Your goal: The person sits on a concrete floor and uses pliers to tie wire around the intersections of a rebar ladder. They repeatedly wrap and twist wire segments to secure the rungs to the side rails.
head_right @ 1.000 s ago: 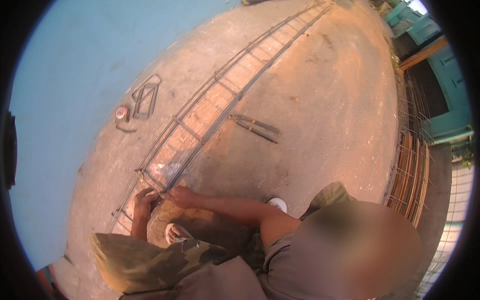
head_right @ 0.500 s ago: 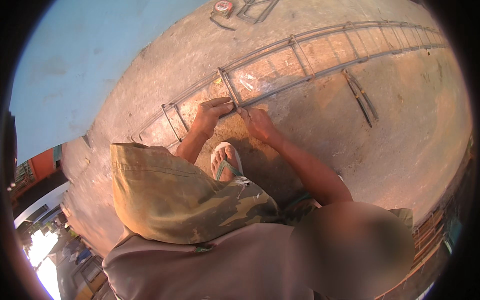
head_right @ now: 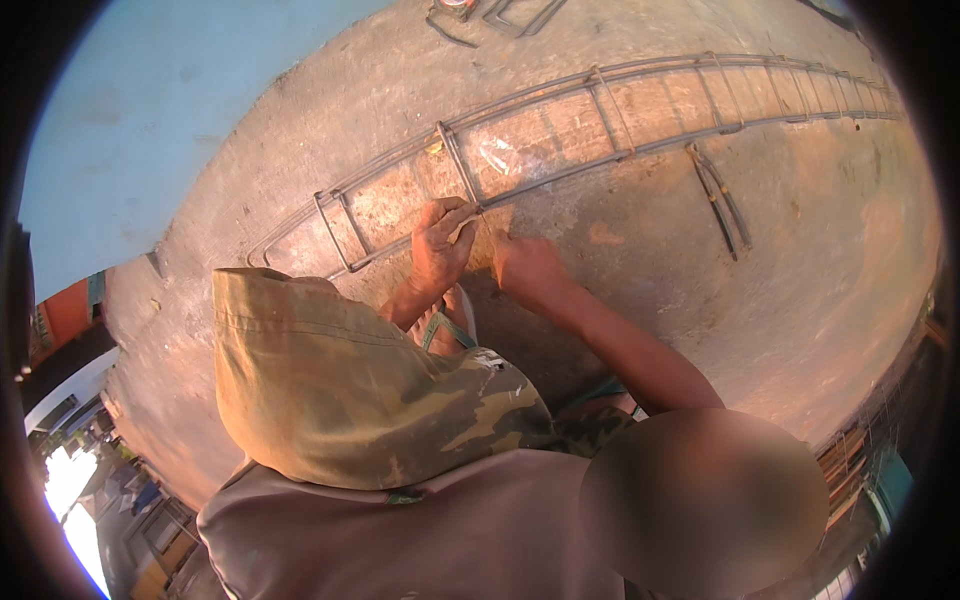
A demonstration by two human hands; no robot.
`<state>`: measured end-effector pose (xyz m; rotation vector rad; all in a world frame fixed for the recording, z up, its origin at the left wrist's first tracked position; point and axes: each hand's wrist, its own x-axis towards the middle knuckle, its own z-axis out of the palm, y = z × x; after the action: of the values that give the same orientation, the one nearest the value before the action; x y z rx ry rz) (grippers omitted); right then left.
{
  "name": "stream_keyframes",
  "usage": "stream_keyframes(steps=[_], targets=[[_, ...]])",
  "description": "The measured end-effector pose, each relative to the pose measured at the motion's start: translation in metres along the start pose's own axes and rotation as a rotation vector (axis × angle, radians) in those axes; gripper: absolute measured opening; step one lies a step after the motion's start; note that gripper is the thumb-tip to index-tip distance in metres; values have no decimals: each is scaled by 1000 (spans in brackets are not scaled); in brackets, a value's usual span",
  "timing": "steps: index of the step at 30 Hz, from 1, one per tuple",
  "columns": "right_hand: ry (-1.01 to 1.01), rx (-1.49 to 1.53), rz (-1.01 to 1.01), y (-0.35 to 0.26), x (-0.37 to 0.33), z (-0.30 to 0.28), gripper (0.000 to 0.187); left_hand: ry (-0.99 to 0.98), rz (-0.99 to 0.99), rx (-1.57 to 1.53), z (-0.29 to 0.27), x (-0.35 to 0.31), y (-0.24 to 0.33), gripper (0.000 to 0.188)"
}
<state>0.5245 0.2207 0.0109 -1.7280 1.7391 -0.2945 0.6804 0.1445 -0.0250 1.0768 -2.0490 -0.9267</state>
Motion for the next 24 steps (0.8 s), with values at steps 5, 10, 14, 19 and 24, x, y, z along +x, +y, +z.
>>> stream_keyframes(steps=[5, 10, 14, 19, 24], targets=[[-37, -243, -261, -16, 18, -25, 18, 48, 222, 80, 3, 4, -10, 38], [16, -282, -353, -20, 74, -59, 15, 142, 9, -9, 21, 2, -17, 45], [-102, -236, -152, 20, 79, -67, 10, 186, -24, -25, 25, 6, -12, 49], [-433, 350, 99, 21, 26, -53, 26, 158, 0, 13, 19, 4, -13, 44], [166, 222, 426, 128, 9, -135, 53, 127, -16, 11, 2, 3, -2, 39]])
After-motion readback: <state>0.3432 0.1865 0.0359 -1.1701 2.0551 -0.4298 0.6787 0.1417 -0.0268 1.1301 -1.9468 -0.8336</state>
